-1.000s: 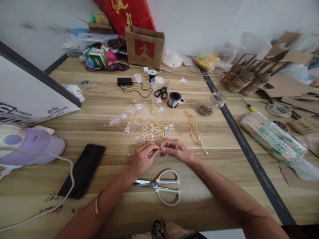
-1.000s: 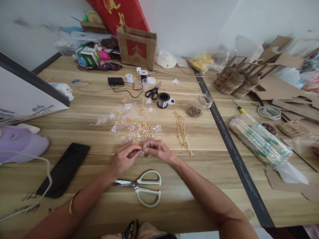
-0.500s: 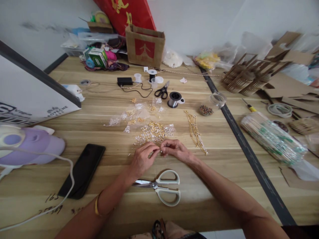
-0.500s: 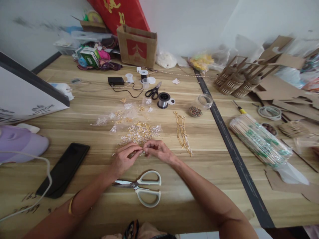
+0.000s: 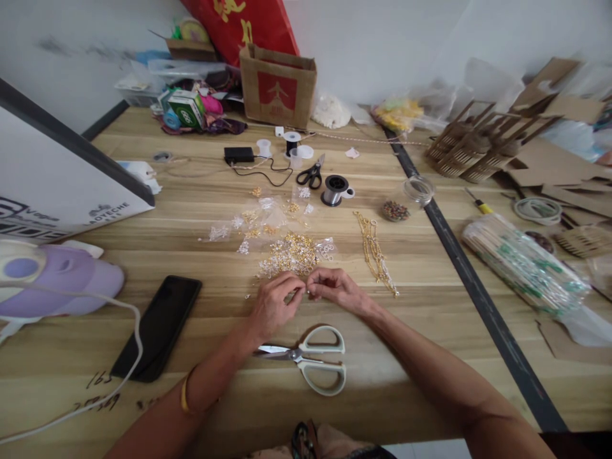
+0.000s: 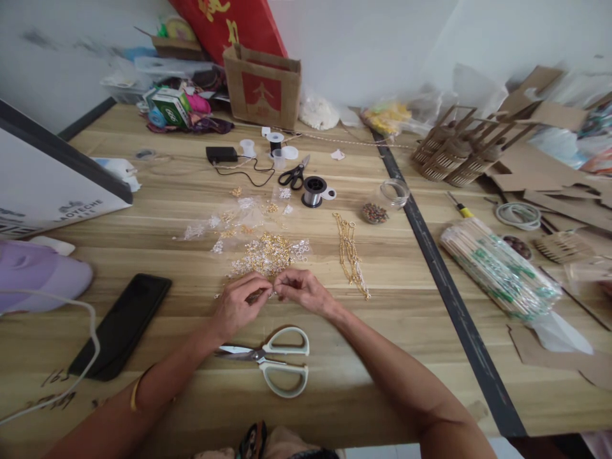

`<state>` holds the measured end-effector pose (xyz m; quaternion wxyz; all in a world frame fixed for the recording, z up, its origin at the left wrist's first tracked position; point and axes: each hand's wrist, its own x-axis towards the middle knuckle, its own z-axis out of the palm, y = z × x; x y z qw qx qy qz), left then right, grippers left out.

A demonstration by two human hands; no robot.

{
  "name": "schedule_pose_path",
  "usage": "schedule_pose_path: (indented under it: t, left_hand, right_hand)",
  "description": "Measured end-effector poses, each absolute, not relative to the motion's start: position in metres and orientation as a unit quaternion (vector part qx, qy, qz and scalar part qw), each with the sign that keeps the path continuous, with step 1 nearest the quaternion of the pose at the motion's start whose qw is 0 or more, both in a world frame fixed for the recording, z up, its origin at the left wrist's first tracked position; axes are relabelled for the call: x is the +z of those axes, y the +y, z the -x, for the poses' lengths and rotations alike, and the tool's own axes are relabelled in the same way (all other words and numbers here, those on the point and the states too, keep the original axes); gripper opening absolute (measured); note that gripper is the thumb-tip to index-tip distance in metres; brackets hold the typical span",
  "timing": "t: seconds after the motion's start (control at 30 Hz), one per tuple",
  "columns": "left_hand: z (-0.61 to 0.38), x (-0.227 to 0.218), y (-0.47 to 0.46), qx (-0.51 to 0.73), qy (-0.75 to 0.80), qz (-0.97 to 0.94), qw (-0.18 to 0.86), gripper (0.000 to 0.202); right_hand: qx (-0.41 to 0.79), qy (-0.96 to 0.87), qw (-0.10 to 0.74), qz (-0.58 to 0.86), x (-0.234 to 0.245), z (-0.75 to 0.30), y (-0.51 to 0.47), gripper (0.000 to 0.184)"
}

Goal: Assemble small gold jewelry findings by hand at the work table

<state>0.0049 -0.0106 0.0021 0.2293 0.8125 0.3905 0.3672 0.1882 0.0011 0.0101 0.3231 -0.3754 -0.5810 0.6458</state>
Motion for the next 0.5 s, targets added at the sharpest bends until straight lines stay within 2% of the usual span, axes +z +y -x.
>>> schedule_pose_path:
  t: [0.27, 0.5]
  left_hand:
    - [-0.0068, 0.0078, -0.0092, 0.39, 0.417, -0.746, 0.341, 0.009]
    - [-0.0081, 0.0034, -0.0083, 0.426, 0.4, -0.744, 0.323, 0.006]
  right_hand:
    - [0.661, -0.559, 0.332, 0.374, 0.0079, -0.1901, 0.0025, 0.027]
    - [0.657, -0.557, 0.334, 0.382, 0.0103, -0.1906, 0.003, 0.027]
